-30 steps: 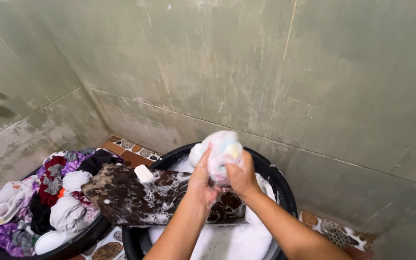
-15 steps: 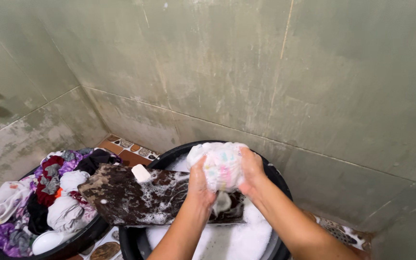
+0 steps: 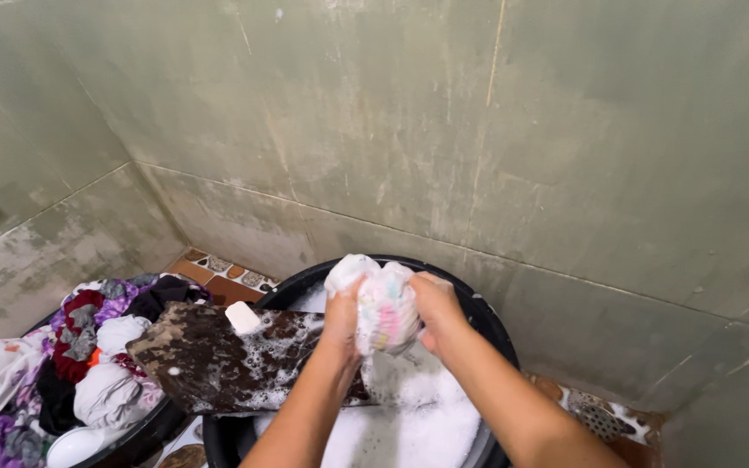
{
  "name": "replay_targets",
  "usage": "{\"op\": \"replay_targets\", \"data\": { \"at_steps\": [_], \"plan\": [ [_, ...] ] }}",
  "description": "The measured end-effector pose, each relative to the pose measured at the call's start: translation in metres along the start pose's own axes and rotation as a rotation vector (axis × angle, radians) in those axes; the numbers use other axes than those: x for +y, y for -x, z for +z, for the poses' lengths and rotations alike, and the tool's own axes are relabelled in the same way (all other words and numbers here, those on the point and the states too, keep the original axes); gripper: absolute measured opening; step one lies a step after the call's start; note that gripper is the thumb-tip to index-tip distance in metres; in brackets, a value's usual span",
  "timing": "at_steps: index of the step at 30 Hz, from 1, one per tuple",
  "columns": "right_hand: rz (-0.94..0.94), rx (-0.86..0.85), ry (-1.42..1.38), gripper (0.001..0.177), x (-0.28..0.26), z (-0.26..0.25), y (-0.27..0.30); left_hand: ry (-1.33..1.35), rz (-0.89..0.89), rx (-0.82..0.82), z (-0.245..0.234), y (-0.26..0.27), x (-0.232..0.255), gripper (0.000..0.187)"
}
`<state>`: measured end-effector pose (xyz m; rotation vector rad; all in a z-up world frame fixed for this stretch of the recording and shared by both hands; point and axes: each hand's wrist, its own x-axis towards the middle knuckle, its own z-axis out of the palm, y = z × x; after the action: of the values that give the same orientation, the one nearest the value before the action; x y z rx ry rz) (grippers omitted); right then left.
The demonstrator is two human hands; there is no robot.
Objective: The person washes clothes by hand in a black basin filled with soapy water. They scrub various garments, including a striped shirt, using a bar of soap and a wooden washboard, then wring them out and place them in a second basin.
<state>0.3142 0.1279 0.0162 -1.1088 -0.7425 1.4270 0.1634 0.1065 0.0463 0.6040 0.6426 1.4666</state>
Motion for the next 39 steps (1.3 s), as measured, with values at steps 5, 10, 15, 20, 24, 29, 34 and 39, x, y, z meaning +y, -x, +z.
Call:
{"op": "replay_targets", "data": {
  "at_steps": [5, 10, 15, 20, 24, 29, 34, 39],
  "plan": [
    [0.127, -0.097, 0.011, 0.046, -0.013, 0.01, 0.021, -0.326, 0.121, -0.114, 0.009, -0.005, 0.016, 0.022],
    [0.486, -0.665, -0.392, 0.095, -0.05, 0.024, 0.068, -0.403, 0.177, -0.291, 0.026, 0.002, 0.027, 0.018],
    [0.528, -0.876, -0.408, 0.087, -0.055, 0.024, 0.087, -0.397, 0.046, -0.465, 0.029, 0.006, 0.046, 0.024],
    [0.477, -0.929, -0.229, 0.061, -0.04, 0.011, 0.081, -0.513, -0.064, -0.481, 0.027, 0.0, 0.057, 0.022],
    [0.534, -0.978, -0.17, 0.05, -0.034, 0.009, 0.075, -0.932, 0.101, -0.524, 0.03, -0.006, 0.058, 0.023],
    [0.478, -0.821, 0.003, 0.044, -0.019, 0.02, 0.071, -0.875, 0.061, -0.411, 0.029, -0.007, 0.051, 0.033],
    [0.208, -0.514, 0.381, 0.039, 0.007, 0.037, 0.064, -1.03, 0.041, -0.14, 0.02, -0.011, 0.039, 0.045],
    [-0.121, -0.317, 0.742, 0.035, 0.027, 0.054, 0.065, -1.38, 0.303, 0.084, -0.002, -0.015, 0.019, 0.042]
  ]
}}
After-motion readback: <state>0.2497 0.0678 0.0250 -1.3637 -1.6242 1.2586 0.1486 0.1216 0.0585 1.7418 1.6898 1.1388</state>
